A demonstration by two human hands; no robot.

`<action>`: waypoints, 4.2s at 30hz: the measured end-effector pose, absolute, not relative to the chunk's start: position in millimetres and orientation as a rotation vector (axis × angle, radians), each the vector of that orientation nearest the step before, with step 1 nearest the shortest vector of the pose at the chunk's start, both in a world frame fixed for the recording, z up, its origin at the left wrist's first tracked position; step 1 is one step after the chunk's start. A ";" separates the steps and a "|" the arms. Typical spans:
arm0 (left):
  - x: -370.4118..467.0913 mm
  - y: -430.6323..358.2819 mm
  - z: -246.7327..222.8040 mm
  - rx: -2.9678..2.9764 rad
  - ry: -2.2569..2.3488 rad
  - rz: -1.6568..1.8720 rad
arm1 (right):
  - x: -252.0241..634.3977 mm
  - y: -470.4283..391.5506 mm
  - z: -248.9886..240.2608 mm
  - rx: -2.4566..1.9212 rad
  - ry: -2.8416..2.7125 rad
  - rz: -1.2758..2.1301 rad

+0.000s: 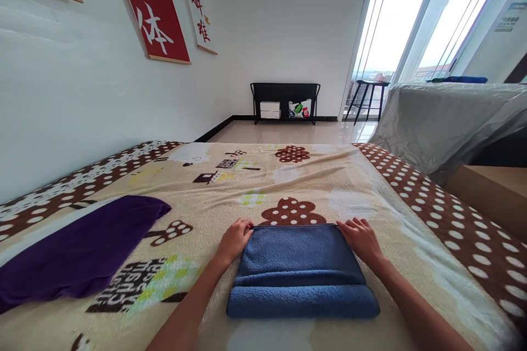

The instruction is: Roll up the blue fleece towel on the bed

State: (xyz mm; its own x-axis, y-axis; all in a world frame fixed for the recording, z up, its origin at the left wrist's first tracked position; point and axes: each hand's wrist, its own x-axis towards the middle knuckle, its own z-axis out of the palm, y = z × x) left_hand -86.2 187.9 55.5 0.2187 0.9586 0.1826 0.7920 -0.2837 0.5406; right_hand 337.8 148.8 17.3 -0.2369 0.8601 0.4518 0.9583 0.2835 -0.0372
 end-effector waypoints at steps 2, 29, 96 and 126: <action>-83.1 184.1 57.2 2.198 1.652 0.684 | 335.7 150.7 13.2 -1.648 -2.172 -0.370; -73.1 190.9 38.9 2.256 1.688 1.097 | 334.6 154.9 1.3 -1.699 -1.969 -0.325; -60.5 27.6 50.4 2.959 1.478 0.784 | 275.2 -2.8 37.4 -1.468 -2.159 -0.167; 23.1 45.7 45.7 2.930 1.467 0.575 | 192.4 29.5 30.9 -1.514 -2.330 -0.190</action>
State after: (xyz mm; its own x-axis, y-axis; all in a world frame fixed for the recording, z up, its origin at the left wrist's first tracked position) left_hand 23.1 45.7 45.7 0.5552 0.7383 0.3828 0.8019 -0.5974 -0.0107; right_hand 192.4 29.5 30.9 -0.3647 0.8571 0.3638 0.9047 0.4187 -0.0794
